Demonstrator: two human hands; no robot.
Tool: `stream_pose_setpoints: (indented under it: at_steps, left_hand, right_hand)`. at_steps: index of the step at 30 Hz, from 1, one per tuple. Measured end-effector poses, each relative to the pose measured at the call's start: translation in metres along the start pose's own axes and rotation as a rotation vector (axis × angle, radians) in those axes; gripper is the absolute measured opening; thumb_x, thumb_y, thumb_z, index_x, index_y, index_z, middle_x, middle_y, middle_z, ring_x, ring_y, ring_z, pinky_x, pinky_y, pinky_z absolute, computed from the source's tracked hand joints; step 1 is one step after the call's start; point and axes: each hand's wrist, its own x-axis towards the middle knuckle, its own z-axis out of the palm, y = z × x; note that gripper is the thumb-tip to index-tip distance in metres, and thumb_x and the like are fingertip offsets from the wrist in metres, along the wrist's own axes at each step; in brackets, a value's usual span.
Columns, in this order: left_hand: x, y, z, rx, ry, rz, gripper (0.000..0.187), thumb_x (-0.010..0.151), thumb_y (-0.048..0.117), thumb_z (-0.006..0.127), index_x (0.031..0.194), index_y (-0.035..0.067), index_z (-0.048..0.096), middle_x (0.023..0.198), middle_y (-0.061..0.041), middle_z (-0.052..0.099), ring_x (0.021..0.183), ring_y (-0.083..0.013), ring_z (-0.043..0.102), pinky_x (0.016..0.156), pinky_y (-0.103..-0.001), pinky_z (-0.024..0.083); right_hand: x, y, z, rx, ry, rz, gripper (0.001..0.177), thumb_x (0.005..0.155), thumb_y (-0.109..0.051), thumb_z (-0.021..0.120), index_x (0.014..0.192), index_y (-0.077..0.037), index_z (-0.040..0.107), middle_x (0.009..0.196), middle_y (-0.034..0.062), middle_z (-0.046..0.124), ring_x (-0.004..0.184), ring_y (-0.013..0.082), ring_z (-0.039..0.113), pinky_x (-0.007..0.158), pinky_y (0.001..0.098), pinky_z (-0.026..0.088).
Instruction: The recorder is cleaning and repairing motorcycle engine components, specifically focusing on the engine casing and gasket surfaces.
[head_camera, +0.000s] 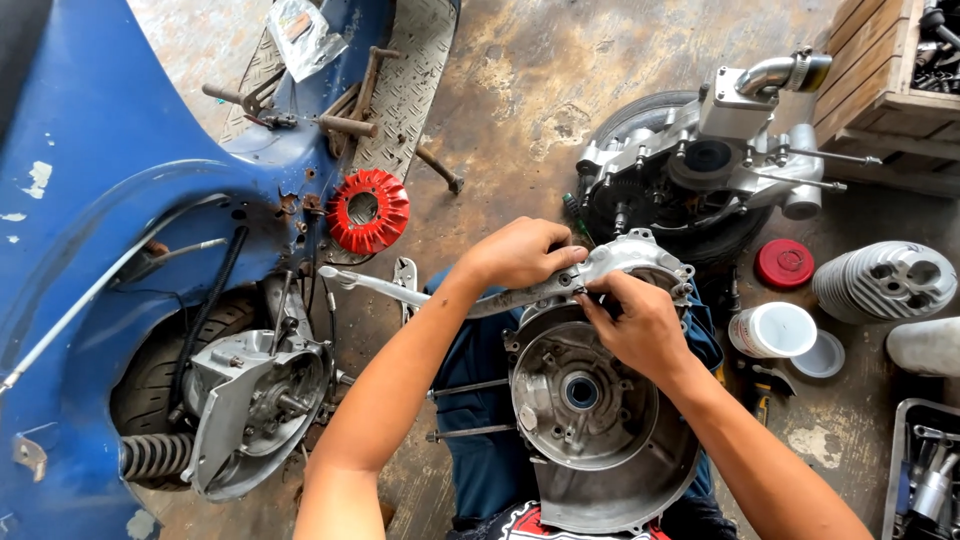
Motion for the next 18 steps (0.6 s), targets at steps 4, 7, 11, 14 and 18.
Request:
stream_pose_setpoints:
  at_steps: [4, 7, 11, 14, 18]
  left_hand:
    - [0.0, 0.001, 0.002, 0.009, 0.015, 0.031, 0.031, 0.097, 0.043, 0.059, 0.091, 0.014, 0.072, 0.081, -0.017, 0.073, 0.093, -0.0458, 0.069, 0.081, -0.054, 0.054]
    - [-0.001, -0.001, 0.001, 0.006, 0.014, 0.056, 0.027, 0.096, 0.041, 0.061, 0.093, 0.017, 0.072, 0.084, -0.016, 0.073, 0.096, -0.0448, 0.07, 0.083, -0.053, 0.055]
    - [-0.007, 0.003, 0.001, -0.035, 0.065, 0.108, 0.02, 0.096, 0.035, 0.062, 0.094, 0.017, 0.07, 0.085, -0.016, 0.073, 0.093, -0.0453, 0.069, 0.082, -0.053, 0.055]
    - [-0.018, 0.012, 0.011, 0.1, 0.244, 0.15, 0.019, 0.097, 0.034, 0.061, 0.101, 0.017, 0.068, 0.086, -0.012, 0.071, 0.09, -0.0389, 0.069, 0.078, -0.05, 0.056]
    - [-0.046, 0.024, 0.033, 0.329, 0.829, 0.298, 0.022, 0.103, 0.041, 0.056, 0.103, 0.02, 0.063, 0.082, 0.003, 0.056, 0.08, -0.0212, 0.066, 0.07, -0.034, 0.056]
  right_hand:
    - [0.001, -0.004, -0.002, 0.003, -0.007, 0.0, 0.01, 0.091, -0.007, 0.077, 0.096, -0.007, 0.068, 0.056, 0.0085, 0.06, 0.051, 0.0299, 0.064, 0.041, 0.0343, 0.048]
    - [0.0, -0.003, -0.002, -0.007, 0.001, 0.001, 0.012, 0.09, -0.009, 0.078, 0.097, -0.008, 0.069, 0.057, 0.0083, 0.062, 0.052, 0.03, 0.064, 0.041, 0.0343, 0.048]
    - [0.001, -0.003, -0.002, -0.008, -0.004, 0.003, 0.01, 0.09, -0.007, 0.077, 0.097, -0.008, 0.069, 0.056, 0.0076, 0.062, 0.05, 0.0288, 0.064, 0.041, 0.0336, 0.048]
    - [0.002, 0.0, -0.002, -0.016, -0.008, 0.001, 0.012, 0.088, -0.007, 0.078, 0.097, -0.008, 0.069, 0.057, 0.0081, 0.063, 0.052, 0.0294, 0.064, 0.042, 0.0351, 0.048]
    - [0.004, -0.006, -0.008, -0.01, -0.042, 0.011, 0.012, 0.088, -0.007, 0.077, 0.097, -0.01, 0.069, 0.058, 0.0063, 0.064, 0.052, 0.0275, 0.065, 0.043, 0.0352, 0.05]
